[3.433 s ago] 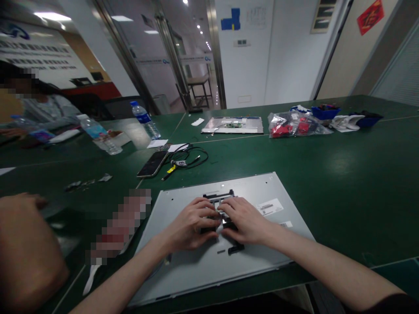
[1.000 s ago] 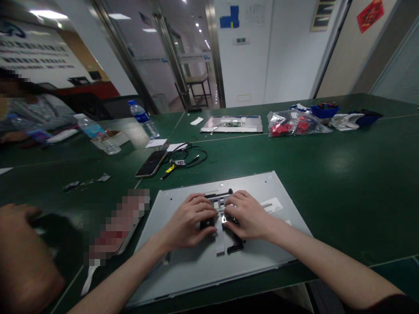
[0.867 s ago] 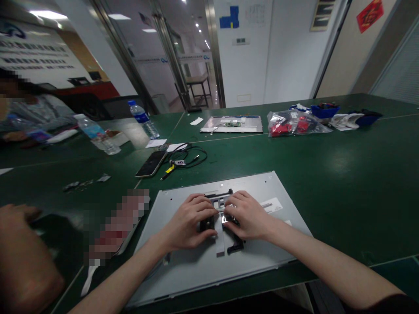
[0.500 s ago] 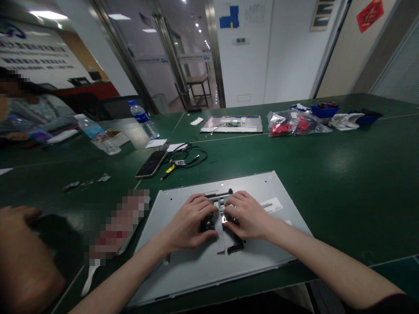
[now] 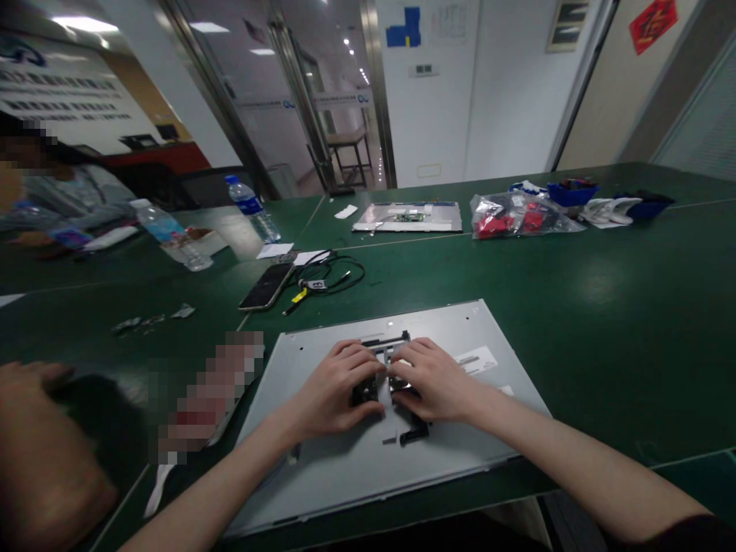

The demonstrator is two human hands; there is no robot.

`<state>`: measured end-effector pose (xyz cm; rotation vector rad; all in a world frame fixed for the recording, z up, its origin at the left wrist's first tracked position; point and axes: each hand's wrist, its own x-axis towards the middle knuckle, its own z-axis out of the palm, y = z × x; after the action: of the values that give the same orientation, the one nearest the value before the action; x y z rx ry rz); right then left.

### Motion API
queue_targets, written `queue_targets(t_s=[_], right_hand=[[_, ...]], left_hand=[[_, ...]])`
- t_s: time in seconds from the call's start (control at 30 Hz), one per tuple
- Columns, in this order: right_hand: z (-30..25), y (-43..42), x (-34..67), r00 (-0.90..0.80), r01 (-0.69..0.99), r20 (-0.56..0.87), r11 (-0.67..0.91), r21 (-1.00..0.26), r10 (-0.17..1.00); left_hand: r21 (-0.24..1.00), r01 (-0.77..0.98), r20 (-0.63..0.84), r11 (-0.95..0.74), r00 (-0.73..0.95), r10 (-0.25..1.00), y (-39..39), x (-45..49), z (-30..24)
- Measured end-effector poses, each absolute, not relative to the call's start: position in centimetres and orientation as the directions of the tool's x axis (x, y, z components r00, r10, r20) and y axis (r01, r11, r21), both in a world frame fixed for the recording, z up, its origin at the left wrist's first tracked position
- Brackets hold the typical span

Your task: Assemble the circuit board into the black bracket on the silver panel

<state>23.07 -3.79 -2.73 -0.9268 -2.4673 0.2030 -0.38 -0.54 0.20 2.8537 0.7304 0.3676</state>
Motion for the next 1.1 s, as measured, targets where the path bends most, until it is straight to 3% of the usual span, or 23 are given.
queue_targets(t_s=[0.47,1.1], right_hand=[[-2.73,-4.10,23.00,-0.728,0.450,0.457,0.859,-0.245,0.511],[-2.91,-4.26,22.57,-0.731,0.462,0.442,0.854,-0.242,0.520]], left_hand=[[0.243,0.422,0.228,-0.873,0.850,0.474,-0.37,-0.42,0.16],[0.228,0.428,0.189,-0.874,0.861,0.471,-0.50,-0.44,0.35]])
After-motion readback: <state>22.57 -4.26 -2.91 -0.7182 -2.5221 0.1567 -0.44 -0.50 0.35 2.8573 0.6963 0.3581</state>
